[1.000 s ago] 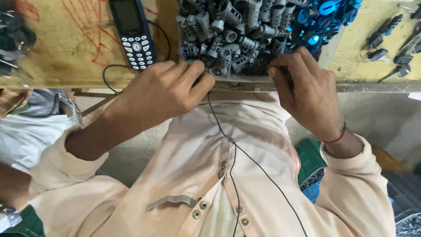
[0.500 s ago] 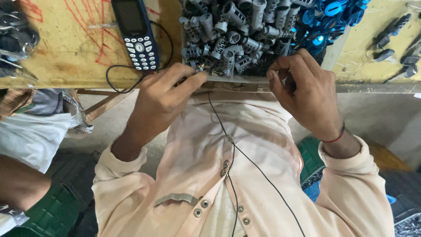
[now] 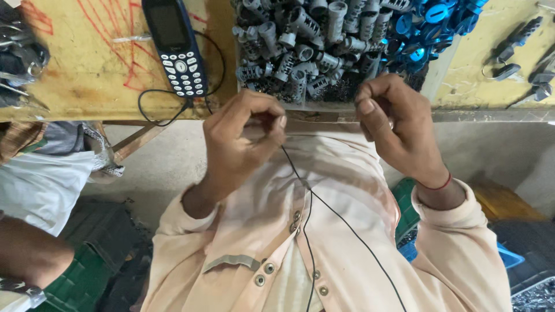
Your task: The person sits at a workbench and assembles small hardware parts, picking grey plastic anchors and blue metal screws from a divided tray and pressing the screws into the anchors one at a time, placing finished pieces back into the tray. At the start the person briefly operates a mobile phone resting on the bench before beginning assembly.
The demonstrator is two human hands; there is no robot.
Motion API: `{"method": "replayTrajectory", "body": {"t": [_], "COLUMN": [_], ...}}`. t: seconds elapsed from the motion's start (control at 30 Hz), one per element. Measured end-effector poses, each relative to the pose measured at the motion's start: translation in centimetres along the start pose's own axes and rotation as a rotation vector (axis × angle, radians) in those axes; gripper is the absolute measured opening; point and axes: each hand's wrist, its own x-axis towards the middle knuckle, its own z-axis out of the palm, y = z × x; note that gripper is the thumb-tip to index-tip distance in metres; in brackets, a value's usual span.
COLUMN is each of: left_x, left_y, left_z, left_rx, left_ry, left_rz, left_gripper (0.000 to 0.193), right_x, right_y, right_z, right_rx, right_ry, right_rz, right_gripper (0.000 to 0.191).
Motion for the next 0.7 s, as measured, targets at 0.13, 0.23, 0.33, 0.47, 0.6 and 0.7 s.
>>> {"method": "replayTrajectory", "body": {"t": [0.13, 0.23, 0.33, 0.47, 0.6, 0.7], "left_x": [-0.2, 0.1, 0.3, 0.1, -0.1, -0.4], "left_y": [0.6, 0.8, 0.8, 1.1, 0.9, 0.6], "left_z": [3.8, 6.3, 7.1, 7.6, 8.0, 8.2], "left_rx": [-0.237, -0.287, -0.286, -0.346, -0.352, -0.349], "left_ry": [0.026, 0.057, 0.061, 0.040, 0.081, 0.123], "left_rz": [-0.002, 0.048, 0.084, -0.006, -0.033, -0.064], "left_gripper": [0.018, 0.019, 0.018, 0.016, 0.015, 0.015], "right_x": [-0.6, -1.0, -1.2, -1.3, -1.5, -1.4], "right_y": [0.5, 0.6, 0.8, 1.0, 1.3, 1.3], "right_z": [0.6, 1.0, 1.2, 1.5, 1.6, 1.3], "right_rx": [0.493, 0.426, 0.337, 0.237, 0.310, 0.339], "right_ry": [-0.088, -0.041, 0.024, 0.109, 0.122, 0.103], "right_rz": [0.041, -0.069, -0.127, -0.149, -0.124, -0.078], "right_gripper": [0.018, 0.018, 0.016, 0.013, 0.009, 0.008]}}
